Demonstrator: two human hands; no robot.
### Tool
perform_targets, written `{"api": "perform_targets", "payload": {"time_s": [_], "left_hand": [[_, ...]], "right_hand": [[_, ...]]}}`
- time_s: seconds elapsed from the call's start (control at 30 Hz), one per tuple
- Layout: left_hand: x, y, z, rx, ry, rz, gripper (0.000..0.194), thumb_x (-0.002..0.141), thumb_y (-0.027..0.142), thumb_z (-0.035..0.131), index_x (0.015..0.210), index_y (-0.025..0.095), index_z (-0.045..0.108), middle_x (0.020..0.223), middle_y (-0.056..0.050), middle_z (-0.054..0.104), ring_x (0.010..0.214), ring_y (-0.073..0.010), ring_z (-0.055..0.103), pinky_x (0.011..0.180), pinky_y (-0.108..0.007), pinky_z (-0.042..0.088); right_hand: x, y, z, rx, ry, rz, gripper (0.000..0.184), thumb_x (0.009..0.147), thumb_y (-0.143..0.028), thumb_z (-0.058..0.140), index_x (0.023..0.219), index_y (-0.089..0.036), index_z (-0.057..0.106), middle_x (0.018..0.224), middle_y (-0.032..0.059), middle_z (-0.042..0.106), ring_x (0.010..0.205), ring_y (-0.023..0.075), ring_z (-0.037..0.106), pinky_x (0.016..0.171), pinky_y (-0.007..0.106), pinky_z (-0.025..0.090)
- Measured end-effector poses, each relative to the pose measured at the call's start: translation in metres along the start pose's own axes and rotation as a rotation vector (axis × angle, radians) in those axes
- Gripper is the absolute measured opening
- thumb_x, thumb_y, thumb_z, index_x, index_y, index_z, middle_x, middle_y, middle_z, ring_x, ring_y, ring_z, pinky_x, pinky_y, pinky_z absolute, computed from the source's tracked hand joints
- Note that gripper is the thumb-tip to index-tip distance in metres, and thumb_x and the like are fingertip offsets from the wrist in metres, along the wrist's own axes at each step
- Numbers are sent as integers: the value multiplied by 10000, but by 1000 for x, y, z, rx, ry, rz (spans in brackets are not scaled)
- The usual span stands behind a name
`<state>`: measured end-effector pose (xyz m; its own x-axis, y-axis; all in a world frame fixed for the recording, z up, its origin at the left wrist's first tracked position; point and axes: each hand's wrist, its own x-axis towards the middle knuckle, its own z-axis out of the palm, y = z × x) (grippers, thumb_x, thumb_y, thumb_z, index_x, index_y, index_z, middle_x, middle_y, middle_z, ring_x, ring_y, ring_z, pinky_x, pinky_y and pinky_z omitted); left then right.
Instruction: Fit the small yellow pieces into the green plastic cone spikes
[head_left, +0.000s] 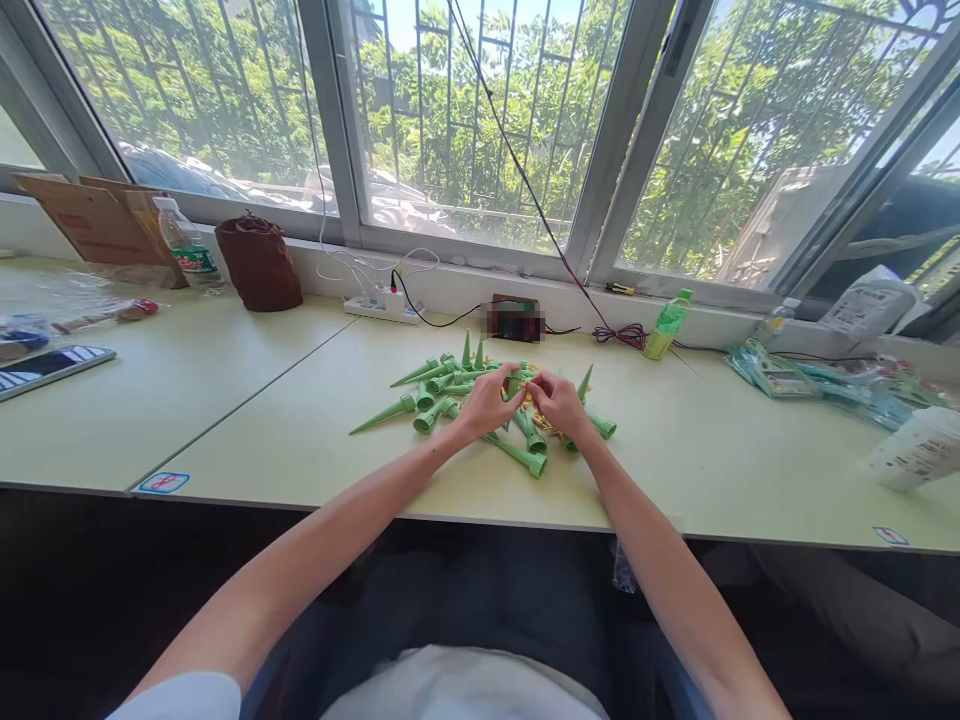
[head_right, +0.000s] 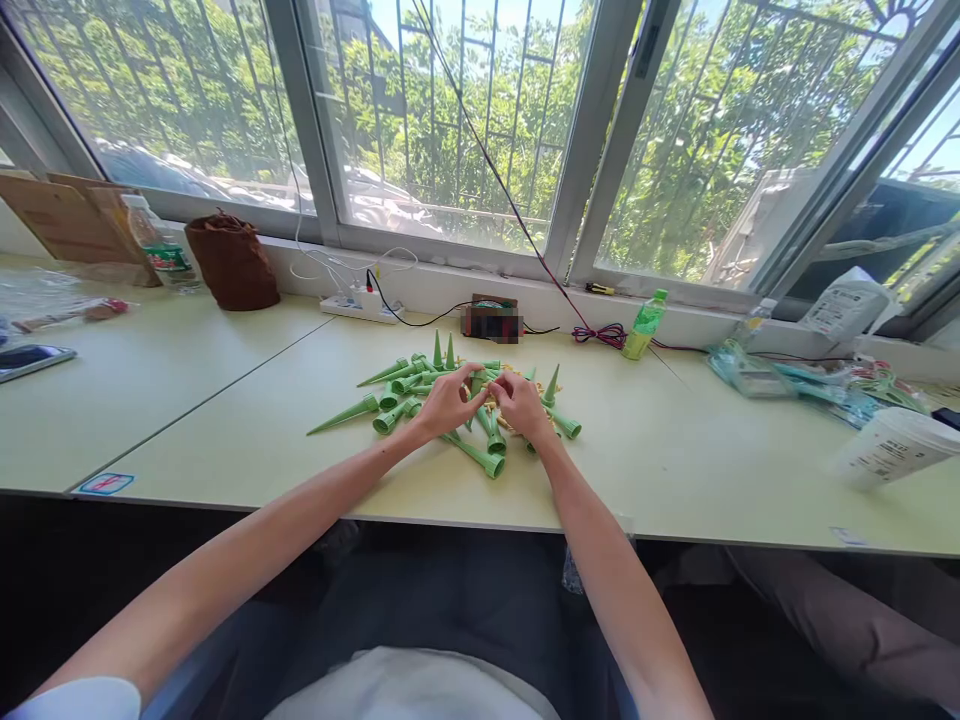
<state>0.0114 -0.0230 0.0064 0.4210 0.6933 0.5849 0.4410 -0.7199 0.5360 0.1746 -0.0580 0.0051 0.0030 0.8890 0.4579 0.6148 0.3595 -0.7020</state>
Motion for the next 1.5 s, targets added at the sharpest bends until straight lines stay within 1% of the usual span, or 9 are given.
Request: {"api": "perform_targets", "payload": {"time_s": [0.4,0.7,0.9,1.17,1.4,1.5], "left_hand": [[0,1,-1,-24,-16,3,424,813,390,607,1179,177,593,687,22,543,565,-118,497,595,-239,406],[0,1,-2,-37,-29,-6,433,804,376,622,1188,179,593,696,18,552,554,-117,506,594,-241,418],[1,0,-1,-54,-46,-20,447,802,394,637,1191,179,596,739,14,570,547,-106,503,608,-244,423],[1,-1,-3,-56,-42,-5,414,792,359,649,1166,188,598,720,26,558,543,-102,490,607,-240,428],[2,-2,-4,-66,-54,9,427,778,352,657,1169,197,582,770,18,566,543,-94,492,595,-233,431],[2,-2,-4,-77,-51,10,426,772,333,655,1169,200,577,780,19,564,542,-91,496,592,-229,433]], "right_hand": [[1,5,0,-74,19,-17,344,900,-436,446,649,-203,480,526,-18,458,541,136,392,555,278,291],[1,1,0,-113,25,-25,386,901,-424,428,580,-210,421,510,-14,423,548,138,384,551,285,280],[2,2,-1,-122,20,-19,406,907,-424,405,562,-211,373,512,-16,402,540,134,348,546,290,266],[2,-1,-1,-114,22,-8,408,913,-421,399,559,-217,386,500,-6,419,533,145,367,548,300,281],[2,-4,-2,-119,18,-12,426,915,-432,391,550,-212,401,515,2,455,532,141,384,553,297,293],[2,-5,-2,-115,16,-15,436,915,-442,387,546,-211,396,504,-1,448,524,137,378,549,293,293]]}}
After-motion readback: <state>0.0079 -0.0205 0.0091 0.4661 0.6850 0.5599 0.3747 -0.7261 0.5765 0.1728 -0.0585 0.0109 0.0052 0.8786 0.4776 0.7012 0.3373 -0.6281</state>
